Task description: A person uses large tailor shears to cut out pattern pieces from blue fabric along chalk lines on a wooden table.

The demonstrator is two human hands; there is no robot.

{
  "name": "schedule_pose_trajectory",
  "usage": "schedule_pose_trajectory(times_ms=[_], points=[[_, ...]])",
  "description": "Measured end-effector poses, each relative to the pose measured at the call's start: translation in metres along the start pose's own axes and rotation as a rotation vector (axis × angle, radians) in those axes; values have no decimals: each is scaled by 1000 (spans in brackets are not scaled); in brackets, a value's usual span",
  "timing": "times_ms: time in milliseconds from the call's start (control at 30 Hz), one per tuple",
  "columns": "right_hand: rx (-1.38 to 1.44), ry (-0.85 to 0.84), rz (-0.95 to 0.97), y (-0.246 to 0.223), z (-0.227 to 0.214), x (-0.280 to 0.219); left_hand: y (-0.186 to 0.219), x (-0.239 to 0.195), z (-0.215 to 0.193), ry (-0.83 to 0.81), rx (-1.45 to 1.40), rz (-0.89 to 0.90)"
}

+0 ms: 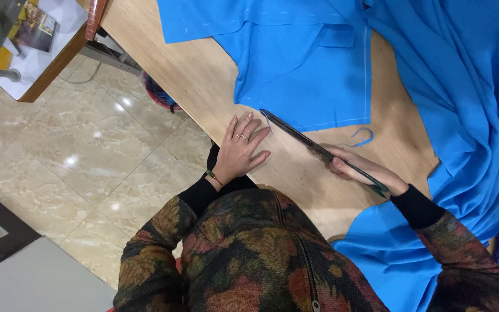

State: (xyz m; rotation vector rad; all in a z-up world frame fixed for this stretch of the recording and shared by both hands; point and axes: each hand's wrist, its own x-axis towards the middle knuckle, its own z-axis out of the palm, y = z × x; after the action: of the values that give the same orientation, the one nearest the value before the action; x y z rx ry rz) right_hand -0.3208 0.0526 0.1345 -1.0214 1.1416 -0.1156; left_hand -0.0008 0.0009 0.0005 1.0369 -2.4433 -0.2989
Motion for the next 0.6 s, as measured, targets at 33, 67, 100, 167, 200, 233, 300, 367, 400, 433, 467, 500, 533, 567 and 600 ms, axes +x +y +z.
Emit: schedule_pose_trajectory(times_ms=[33, 67, 100, 167, 200, 233, 300, 367, 400, 433, 467, 500, 533, 567, 600], points=[[1, 0, 0, -2, 0, 0, 0, 0, 0, 0, 0, 0], [0, 9, 4, -5, -1, 0, 0, 0, 0, 3, 2, 2], [0, 18, 8, -7, -1, 0, 0, 1, 0, 7, 4, 4], [-5, 12, 10, -4, -4, 3, 0, 1, -1, 9, 0, 3], [-11, 6, 13, -2, -5, 4, 0, 1, -1, 11, -4, 2], [-12, 5, 13, -3, -6, 3, 0, 1, -1, 11, -3, 1], [-19, -12, 17, -5, -8, 1, 0, 0, 0, 12, 3, 6], [-31, -21, 15, -16, -8, -1, -1, 0, 0, 23, 4, 10], [-42, -28, 13, -21, -9, -2, -1, 0, 1, 34, 3, 14], [-42, -29, 13, -16, -11, 0, -1, 1, 0, 34, 3, 13], [-51, -32, 22, -11, -12, 2, 0, 1, 0, 38, -4, 11], [-60, -35, 31, -6, -14, 4, 0, 1, 0, 41, -11, 10], [-60, -37, 32, -7, -16, 6, 0, 1, 0, 41, -10, 8], [-70, -41, 26, -7, -17, 9, 0, 2, 0, 43, -13, 12], [-80, -44, 18, -7, -19, 11, -1, 2, 0, 46, -15, 16]])
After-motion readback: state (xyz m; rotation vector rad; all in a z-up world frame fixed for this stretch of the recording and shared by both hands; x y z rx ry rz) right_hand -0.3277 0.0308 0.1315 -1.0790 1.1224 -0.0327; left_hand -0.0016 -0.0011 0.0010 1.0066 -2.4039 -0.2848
